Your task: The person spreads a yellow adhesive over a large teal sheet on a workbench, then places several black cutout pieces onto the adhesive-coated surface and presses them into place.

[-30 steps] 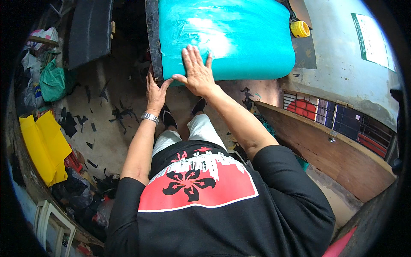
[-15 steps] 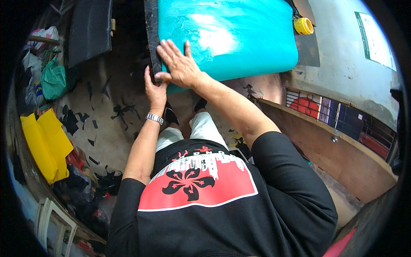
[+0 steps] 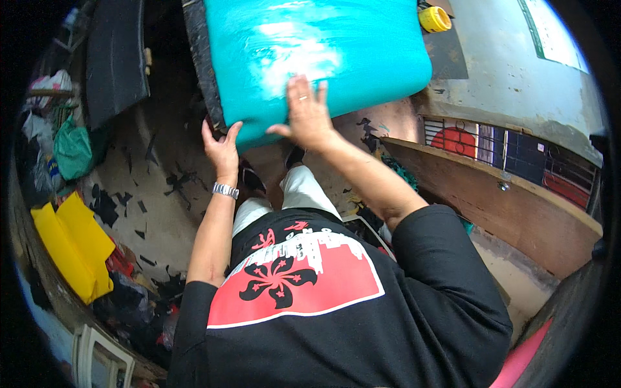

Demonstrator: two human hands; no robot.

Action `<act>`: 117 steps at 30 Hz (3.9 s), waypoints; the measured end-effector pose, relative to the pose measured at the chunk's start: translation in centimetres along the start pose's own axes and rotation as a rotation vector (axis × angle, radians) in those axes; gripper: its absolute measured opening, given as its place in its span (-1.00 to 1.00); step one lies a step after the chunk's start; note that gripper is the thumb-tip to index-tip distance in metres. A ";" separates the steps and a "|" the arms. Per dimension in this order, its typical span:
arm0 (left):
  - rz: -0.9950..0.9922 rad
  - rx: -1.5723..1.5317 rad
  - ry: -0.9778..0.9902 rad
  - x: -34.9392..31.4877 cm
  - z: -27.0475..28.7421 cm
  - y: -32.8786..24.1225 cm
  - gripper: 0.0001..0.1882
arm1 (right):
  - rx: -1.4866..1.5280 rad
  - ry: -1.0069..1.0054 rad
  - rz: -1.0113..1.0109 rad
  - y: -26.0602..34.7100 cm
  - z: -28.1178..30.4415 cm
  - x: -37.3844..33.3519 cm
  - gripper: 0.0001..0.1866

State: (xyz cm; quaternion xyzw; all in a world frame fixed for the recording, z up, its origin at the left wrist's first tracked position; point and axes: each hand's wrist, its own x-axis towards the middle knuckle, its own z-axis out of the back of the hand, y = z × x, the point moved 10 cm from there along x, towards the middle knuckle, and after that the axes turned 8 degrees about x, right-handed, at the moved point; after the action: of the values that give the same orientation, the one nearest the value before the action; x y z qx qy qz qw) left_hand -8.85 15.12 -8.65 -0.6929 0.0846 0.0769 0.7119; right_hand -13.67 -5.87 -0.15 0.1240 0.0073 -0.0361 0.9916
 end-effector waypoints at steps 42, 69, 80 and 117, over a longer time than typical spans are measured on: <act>-0.084 1.109 -0.156 25.3 -10.0 -12.8 -0.24 | 0.282 -0.399 -0.863 -46.6 12.8 -6.1 0.00; -0.683 0.034 -0.003 35.8 -6.6 -33.2 -0.37 | 0.897 -1.023 -0.279 -43.4 23.9 4.0 -0.15; -0.833 1.010 0.946 -3.3 -30.2 -14.2 -0.26 | 0.474 -1.152 -0.485 -49.5 16.9 10.4 -0.27; -0.861 1.441 0.778 0.5 -30.7 -10.1 -0.26 | 0.052 -0.056 -1.019 -61.6 24.4 9.9 0.12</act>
State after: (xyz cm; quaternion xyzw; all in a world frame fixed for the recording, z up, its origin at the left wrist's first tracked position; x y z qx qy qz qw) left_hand -6.52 -15.86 0.26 -0.0315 0.0802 -0.5036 0.8597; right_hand -8.15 -72.15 8.14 0.1284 0.0391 -0.5183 0.8446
